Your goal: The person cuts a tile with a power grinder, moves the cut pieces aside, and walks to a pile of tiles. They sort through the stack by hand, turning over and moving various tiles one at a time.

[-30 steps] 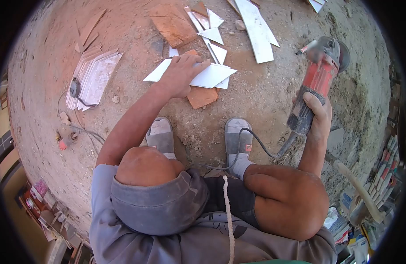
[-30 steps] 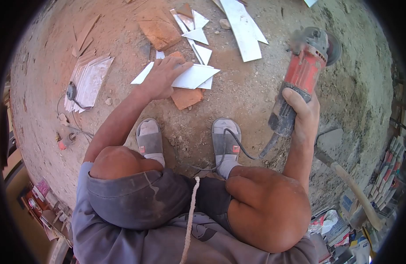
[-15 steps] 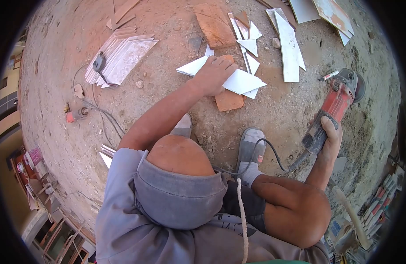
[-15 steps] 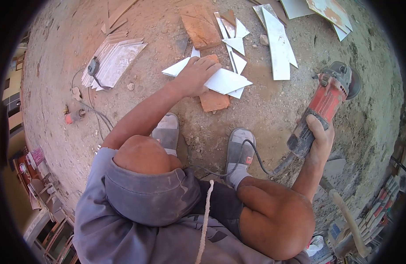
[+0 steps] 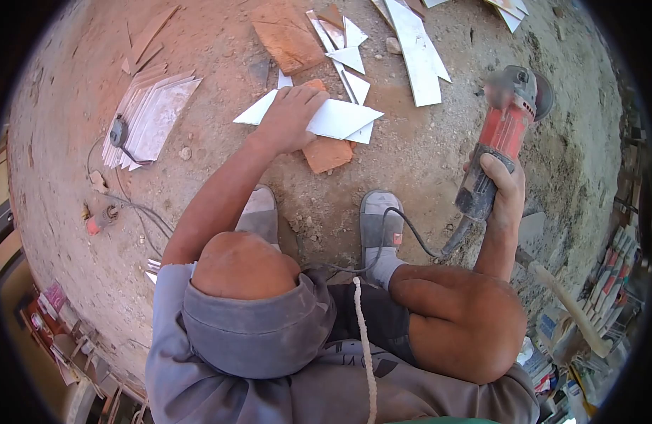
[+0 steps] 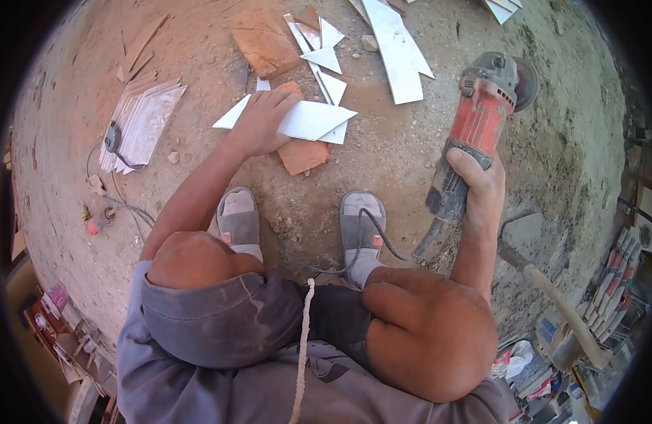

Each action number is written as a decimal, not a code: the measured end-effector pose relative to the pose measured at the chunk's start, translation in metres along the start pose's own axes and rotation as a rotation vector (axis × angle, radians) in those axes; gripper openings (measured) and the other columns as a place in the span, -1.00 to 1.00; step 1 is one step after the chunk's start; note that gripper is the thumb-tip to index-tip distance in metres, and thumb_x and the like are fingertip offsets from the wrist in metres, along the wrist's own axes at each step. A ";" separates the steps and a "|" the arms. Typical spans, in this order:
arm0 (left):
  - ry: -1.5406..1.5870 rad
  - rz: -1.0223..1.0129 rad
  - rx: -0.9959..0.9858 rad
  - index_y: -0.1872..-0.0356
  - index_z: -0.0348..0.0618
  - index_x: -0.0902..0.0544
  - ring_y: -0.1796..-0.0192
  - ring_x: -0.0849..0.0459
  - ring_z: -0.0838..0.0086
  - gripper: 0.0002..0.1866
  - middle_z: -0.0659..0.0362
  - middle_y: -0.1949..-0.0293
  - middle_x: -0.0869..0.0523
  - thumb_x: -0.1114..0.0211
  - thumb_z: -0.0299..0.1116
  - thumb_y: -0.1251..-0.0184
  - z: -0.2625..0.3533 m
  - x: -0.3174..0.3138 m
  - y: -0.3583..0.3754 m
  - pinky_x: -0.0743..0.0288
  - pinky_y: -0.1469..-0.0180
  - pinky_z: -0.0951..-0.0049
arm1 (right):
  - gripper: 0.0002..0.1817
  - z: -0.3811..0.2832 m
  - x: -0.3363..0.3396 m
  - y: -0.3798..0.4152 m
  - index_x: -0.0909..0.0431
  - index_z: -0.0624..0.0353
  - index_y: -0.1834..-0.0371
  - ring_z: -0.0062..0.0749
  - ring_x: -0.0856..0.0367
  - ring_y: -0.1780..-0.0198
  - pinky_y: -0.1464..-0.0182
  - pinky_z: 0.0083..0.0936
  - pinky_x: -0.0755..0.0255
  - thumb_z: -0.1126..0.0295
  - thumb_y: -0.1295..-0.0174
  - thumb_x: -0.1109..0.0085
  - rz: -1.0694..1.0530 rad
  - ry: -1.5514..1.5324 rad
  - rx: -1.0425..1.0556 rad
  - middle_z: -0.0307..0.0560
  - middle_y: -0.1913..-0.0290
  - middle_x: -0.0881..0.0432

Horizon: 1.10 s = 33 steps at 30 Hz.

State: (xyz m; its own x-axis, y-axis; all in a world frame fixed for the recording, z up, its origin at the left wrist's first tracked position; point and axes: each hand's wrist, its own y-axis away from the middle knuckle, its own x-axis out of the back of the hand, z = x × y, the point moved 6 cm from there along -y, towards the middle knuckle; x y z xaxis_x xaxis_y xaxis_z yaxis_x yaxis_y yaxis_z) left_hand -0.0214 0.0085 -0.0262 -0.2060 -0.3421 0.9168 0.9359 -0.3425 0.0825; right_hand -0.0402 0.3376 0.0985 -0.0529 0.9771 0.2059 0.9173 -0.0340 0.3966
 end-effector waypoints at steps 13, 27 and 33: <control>0.004 -0.047 0.069 -0.33 -0.04 -0.38 -0.37 -0.36 0.11 -0.15 0.04 -0.32 -0.42 -0.54 -0.34 0.12 -0.007 -0.003 0.000 -0.24 -0.38 0.16 | -0.50 0.000 -0.001 0.000 -0.53 0.36 0.11 -0.46 -0.63 0.42 0.36 -0.56 -0.51 0.12 -0.07 -0.31 -0.021 -0.012 0.010 0.00 0.36 -0.67; -0.011 -0.149 0.042 -0.32 -0.09 -0.41 -0.36 -0.36 0.19 -0.20 0.08 -0.27 -0.46 -0.51 -0.32 0.07 -0.011 0.000 -0.004 -0.20 -0.44 0.20 | -0.52 0.002 -0.009 0.000 -0.53 0.39 0.09 -0.42 -0.67 0.44 0.36 -0.54 -0.56 0.16 -0.12 -0.32 -0.010 -0.023 0.034 0.04 0.35 -0.68; 0.000 -0.165 0.031 -0.32 -0.08 -0.41 -0.36 -0.37 0.20 -0.21 0.09 -0.27 -0.46 -0.51 -0.31 0.05 -0.011 0.000 -0.006 -0.21 -0.43 0.19 | -0.50 0.006 -0.009 -0.001 -0.51 0.39 0.06 -0.40 -0.68 0.41 0.35 -0.53 -0.57 0.17 -0.13 -0.33 -0.061 -0.024 0.020 0.05 0.33 -0.68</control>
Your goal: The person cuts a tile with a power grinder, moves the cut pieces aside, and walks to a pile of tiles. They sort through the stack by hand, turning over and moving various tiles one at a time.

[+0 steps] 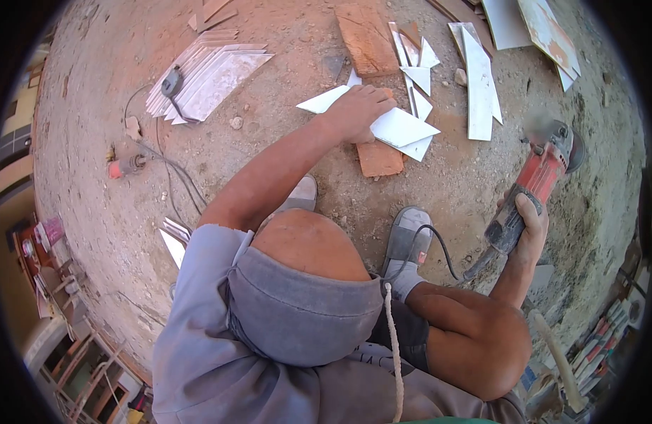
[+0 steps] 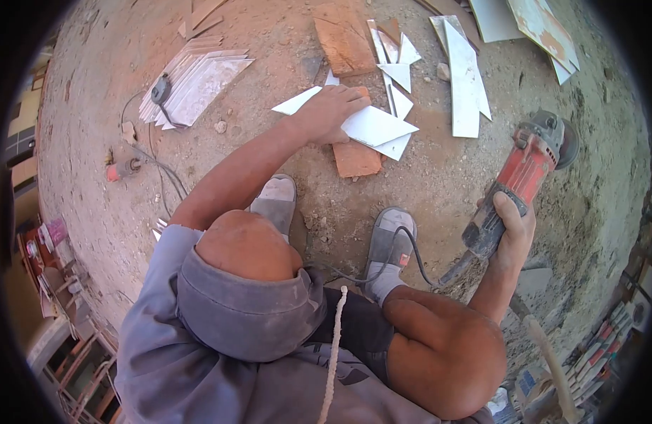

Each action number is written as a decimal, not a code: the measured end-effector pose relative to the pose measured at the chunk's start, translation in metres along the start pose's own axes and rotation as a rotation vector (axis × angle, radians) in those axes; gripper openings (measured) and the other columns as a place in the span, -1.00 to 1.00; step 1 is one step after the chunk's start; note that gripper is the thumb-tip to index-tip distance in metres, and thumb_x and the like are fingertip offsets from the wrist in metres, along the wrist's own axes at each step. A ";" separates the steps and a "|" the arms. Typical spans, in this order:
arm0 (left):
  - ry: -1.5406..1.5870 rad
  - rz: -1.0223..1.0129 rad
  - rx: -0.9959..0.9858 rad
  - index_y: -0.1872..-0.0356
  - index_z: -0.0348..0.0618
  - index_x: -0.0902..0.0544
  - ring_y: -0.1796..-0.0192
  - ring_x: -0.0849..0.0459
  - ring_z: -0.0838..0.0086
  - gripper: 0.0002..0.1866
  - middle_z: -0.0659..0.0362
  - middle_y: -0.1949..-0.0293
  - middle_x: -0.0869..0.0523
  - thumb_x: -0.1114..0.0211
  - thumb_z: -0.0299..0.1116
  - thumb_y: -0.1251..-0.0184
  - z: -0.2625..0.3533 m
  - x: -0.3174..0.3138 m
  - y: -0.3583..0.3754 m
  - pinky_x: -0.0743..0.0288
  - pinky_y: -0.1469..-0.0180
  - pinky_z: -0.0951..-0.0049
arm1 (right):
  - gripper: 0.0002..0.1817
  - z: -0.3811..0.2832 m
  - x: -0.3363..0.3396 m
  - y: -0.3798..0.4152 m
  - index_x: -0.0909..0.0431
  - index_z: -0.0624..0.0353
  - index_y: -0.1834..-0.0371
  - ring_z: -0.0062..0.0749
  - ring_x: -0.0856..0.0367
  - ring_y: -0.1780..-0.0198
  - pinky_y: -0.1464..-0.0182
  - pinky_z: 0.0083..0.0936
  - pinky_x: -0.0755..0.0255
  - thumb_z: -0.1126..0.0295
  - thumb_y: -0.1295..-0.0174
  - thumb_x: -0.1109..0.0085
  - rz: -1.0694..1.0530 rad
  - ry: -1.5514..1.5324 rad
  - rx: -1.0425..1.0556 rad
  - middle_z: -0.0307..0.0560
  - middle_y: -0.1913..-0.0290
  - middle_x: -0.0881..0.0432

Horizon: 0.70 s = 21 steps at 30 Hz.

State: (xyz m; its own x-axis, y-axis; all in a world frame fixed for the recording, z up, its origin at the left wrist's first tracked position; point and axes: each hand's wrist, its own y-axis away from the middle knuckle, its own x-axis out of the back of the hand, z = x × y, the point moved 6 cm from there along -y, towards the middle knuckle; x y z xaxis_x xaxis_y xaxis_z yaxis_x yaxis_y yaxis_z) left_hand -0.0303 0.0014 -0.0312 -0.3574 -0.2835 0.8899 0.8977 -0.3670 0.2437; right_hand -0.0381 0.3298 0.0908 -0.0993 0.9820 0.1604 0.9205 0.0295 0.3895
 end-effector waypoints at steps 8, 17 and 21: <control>0.001 -0.103 0.021 -0.32 -0.09 -0.43 -0.33 -0.40 0.20 -0.16 0.09 -0.27 -0.46 -0.56 -0.28 0.12 0.000 0.007 -0.002 -0.27 -0.39 0.21 | -0.46 0.006 0.000 -0.002 -0.48 0.40 0.00 -0.37 -0.68 0.36 0.32 -0.49 -0.57 0.17 -0.10 -0.34 0.002 -0.017 0.016 0.04 0.28 -0.66; -0.045 -0.066 -0.035 -0.28 -0.11 -0.47 -0.34 -0.38 0.19 -0.20 0.07 -0.28 -0.45 -0.55 -0.29 0.13 -0.002 0.001 -0.009 -0.30 -0.38 0.25 | -0.47 0.006 -0.004 -0.001 -0.48 0.40 0.00 -0.37 -0.68 0.33 0.30 -0.49 -0.58 0.18 -0.11 -0.33 -0.023 -0.010 0.001 0.03 0.25 -0.65; -0.062 -0.055 -0.001 -0.27 -0.12 -0.46 -0.33 -0.37 0.18 -0.24 0.07 -0.28 -0.44 -0.51 -0.31 0.09 -0.001 0.000 -0.005 -0.29 -0.38 0.25 | -0.46 0.007 -0.005 -0.001 -0.48 0.40 -0.01 -0.39 -0.67 0.33 0.30 -0.51 -0.55 0.18 -0.10 -0.33 -0.025 -0.008 -0.035 0.02 0.24 -0.65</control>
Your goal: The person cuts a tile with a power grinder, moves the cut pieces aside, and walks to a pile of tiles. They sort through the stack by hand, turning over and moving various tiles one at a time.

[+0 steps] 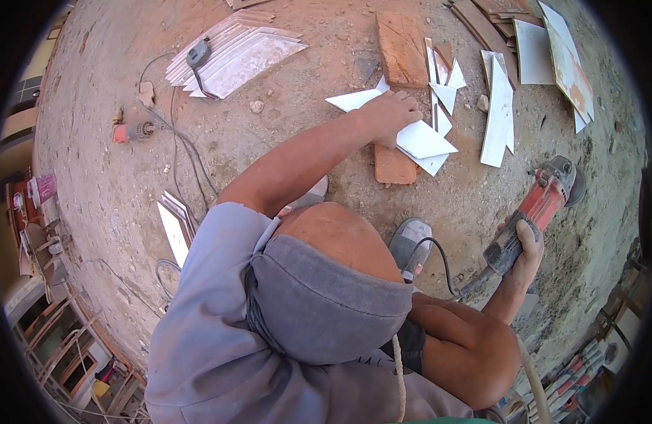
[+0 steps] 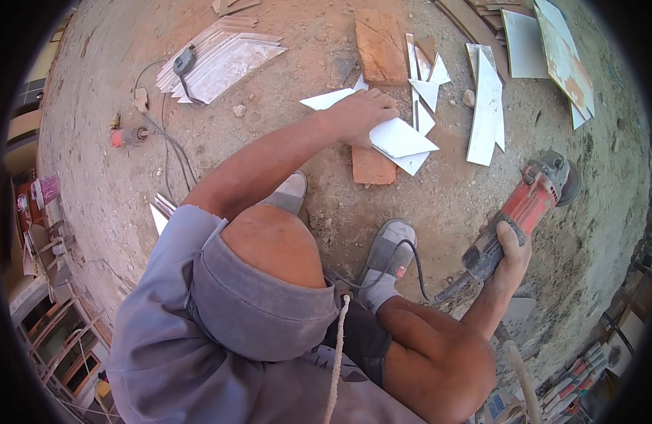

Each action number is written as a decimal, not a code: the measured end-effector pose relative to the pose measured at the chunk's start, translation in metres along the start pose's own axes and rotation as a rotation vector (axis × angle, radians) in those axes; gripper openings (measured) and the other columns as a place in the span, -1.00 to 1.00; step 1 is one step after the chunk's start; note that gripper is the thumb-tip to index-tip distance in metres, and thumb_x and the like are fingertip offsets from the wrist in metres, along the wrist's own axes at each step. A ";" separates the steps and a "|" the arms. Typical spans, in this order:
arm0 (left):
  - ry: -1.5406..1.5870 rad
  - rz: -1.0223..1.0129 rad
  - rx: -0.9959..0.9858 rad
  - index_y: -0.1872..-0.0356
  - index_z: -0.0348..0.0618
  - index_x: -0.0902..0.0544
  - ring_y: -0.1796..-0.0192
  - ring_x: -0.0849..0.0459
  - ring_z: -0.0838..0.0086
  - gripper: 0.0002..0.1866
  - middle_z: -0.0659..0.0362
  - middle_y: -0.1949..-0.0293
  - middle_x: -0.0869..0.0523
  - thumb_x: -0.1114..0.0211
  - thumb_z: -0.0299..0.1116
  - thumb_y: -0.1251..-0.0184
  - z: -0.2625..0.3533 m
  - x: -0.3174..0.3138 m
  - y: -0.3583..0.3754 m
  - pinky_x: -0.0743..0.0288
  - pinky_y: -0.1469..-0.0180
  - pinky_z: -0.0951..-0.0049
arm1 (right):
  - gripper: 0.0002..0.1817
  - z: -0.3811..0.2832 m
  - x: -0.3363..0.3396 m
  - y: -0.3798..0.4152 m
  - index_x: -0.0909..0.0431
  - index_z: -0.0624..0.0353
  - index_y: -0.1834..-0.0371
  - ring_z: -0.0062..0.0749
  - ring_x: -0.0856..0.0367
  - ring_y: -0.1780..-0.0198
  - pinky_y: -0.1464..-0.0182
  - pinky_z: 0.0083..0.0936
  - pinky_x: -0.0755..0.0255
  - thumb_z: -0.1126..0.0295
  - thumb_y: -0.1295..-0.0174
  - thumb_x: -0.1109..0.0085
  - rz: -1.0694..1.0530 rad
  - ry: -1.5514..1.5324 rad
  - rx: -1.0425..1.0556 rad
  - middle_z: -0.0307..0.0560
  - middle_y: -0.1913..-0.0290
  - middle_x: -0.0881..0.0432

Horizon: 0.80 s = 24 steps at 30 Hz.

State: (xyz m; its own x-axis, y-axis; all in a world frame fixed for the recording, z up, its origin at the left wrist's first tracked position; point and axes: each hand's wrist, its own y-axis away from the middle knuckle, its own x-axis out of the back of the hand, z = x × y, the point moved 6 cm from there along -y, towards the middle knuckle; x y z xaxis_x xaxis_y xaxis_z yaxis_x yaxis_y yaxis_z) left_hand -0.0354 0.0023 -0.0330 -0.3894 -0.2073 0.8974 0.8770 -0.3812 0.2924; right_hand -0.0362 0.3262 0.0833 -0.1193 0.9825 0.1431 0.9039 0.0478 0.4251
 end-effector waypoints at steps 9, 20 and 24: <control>0.032 0.071 -0.046 -0.27 -0.14 -0.45 -0.33 -0.39 0.14 -0.22 0.04 -0.28 -0.45 -0.52 -0.33 0.10 0.001 0.004 0.004 -0.27 -0.40 0.22 | -0.49 -0.001 0.000 0.001 -0.51 0.39 0.05 -0.42 -0.65 0.38 0.33 -0.54 -0.51 0.17 -0.09 -0.34 0.042 0.019 0.055 -0.01 0.31 -0.65; 0.073 0.156 -0.051 -0.23 -0.11 -0.44 -0.26 -0.41 0.14 -0.23 0.09 -0.25 -0.43 -0.49 -0.32 0.15 0.003 0.000 0.003 -0.28 -0.35 0.17 | -0.51 -0.012 -0.007 0.005 -0.51 0.37 0.07 -0.46 -0.63 0.43 0.37 -0.55 -0.51 0.17 -0.08 -0.31 0.020 0.040 0.013 -0.02 0.37 -0.65; 0.048 0.136 -0.030 -0.26 -0.09 -0.42 -0.28 -0.41 0.16 -0.21 0.10 -0.27 -0.42 -0.49 -0.32 0.14 0.004 0.000 0.004 -0.26 -0.36 0.17 | -0.48 -0.012 -0.005 0.005 -0.49 0.34 0.04 -0.47 -0.64 0.41 0.35 -0.55 -0.52 0.16 -0.06 -0.33 0.019 0.049 -0.006 -0.06 0.38 -0.63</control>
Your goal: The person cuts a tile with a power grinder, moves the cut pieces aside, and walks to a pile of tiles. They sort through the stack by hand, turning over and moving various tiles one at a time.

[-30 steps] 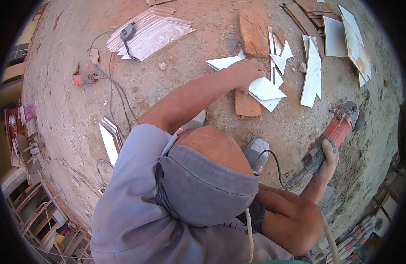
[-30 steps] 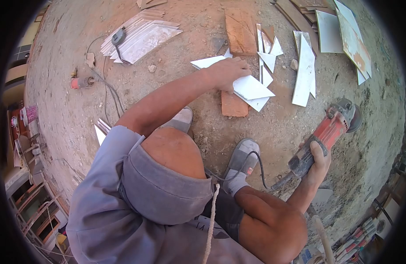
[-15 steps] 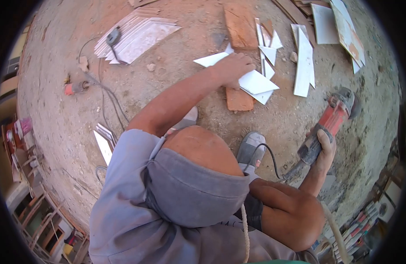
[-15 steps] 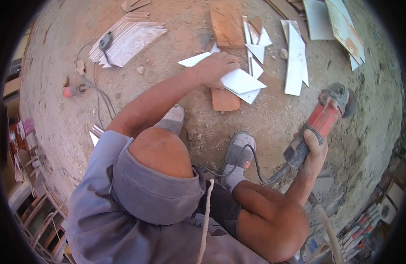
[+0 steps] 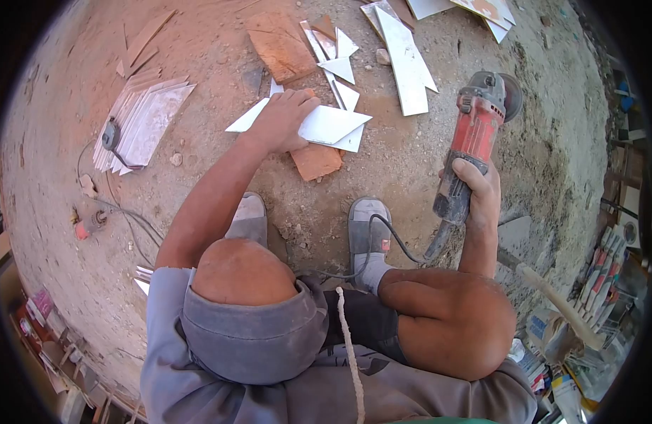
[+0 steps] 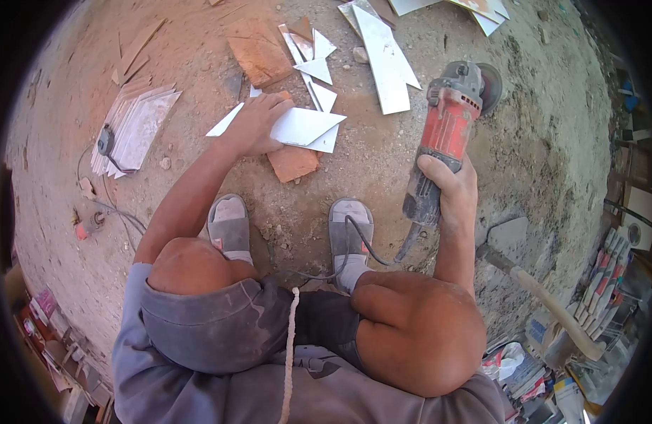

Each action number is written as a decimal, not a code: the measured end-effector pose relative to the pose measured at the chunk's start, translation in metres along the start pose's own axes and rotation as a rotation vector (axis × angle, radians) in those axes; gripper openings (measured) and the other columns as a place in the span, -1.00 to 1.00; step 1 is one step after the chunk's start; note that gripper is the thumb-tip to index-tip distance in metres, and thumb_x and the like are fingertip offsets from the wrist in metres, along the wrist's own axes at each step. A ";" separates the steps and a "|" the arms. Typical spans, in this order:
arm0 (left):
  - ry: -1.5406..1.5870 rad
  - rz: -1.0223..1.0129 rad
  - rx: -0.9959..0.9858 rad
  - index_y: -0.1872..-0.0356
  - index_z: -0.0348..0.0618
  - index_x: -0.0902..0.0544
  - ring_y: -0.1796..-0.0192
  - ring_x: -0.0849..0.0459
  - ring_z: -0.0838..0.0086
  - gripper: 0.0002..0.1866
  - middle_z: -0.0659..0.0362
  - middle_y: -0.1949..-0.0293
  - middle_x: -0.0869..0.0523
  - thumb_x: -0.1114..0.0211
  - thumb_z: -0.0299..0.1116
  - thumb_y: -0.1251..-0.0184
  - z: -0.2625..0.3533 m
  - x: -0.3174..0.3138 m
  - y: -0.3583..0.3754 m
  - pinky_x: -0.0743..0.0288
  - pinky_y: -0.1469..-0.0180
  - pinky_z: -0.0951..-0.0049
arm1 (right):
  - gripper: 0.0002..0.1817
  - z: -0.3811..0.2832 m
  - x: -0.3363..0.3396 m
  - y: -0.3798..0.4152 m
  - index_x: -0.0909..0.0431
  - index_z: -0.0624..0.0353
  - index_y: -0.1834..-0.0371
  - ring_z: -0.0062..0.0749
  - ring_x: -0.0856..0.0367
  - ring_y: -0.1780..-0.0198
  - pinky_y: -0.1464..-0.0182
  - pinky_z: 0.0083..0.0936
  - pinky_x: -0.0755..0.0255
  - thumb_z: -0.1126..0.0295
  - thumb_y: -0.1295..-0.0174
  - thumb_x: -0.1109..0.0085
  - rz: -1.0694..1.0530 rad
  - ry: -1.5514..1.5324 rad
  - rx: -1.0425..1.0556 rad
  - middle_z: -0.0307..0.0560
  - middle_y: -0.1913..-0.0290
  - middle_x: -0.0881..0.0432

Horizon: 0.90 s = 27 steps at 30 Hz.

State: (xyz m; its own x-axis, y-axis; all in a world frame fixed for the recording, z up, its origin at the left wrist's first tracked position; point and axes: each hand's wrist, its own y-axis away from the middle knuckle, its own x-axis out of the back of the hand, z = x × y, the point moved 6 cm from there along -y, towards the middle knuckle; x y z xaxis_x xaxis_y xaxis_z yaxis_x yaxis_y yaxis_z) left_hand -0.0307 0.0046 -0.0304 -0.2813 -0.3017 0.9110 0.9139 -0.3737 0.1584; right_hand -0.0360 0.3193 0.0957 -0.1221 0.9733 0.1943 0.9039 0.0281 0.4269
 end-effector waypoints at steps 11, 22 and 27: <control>0.214 0.427 -0.030 -0.45 -0.11 -0.29 -0.07 -0.56 0.18 -0.14 -0.04 -0.07 -0.56 -0.48 -0.17 -0.10 0.071 0.052 -0.008 -0.42 -0.16 0.22 | -0.59 0.024 -0.007 -0.013 -0.52 0.26 0.16 -0.53 -0.59 0.43 0.38 -0.57 -0.46 0.23 -0.02 -0.39 -0.069 -0.148 -0.040 -0.15 0.38 -0.62; 0.771 0.149 -0.009 -0.43 -0.19 -0.33 0.28 -0.67 0.29 -0.23 0.03 0.24 -0.66 -0.31 0.04 -0.31 0.125 0.050 -0.036 -0.53 0.19 0.34 | -0.55 0.015 -0.040 -0.012 -0.53 0.26 0.05 -0.57 -0.57 0.35 0.26 -0.53 -0.46 0.28 -0.01 -0.38 -0.166 -0.002 0.048 -0.20 0.32 -0.60; 0.687 0.145 0.042 -0.35 -0.19 -0.44 0.28 -0.67 0.24 -0.30 0.02 0.25 -0.66 -0.28 0.06 -0.33 0.129 0.038 -0.032 -0.52 0.22 0.33 | -0.50 0.025 -0.044 -0.016 -0.56 0.25 0.05 -0.56 -0.59 0.32 0.22 -0.52 -0.47 0.26 0.07 -0.43 -0.165 0.062 0.013 -0.20 0.31 -0.63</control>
State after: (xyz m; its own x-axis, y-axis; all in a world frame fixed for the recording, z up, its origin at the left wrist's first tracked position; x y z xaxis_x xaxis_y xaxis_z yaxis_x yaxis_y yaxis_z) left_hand -0.0331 0.1188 0.0482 -0.2646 -0.8370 0.4790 0.9627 -0.2580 0.0810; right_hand -0.0346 0.2814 0.0581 -0.2941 0.9392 0.1770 0.8745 0.1898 0.4463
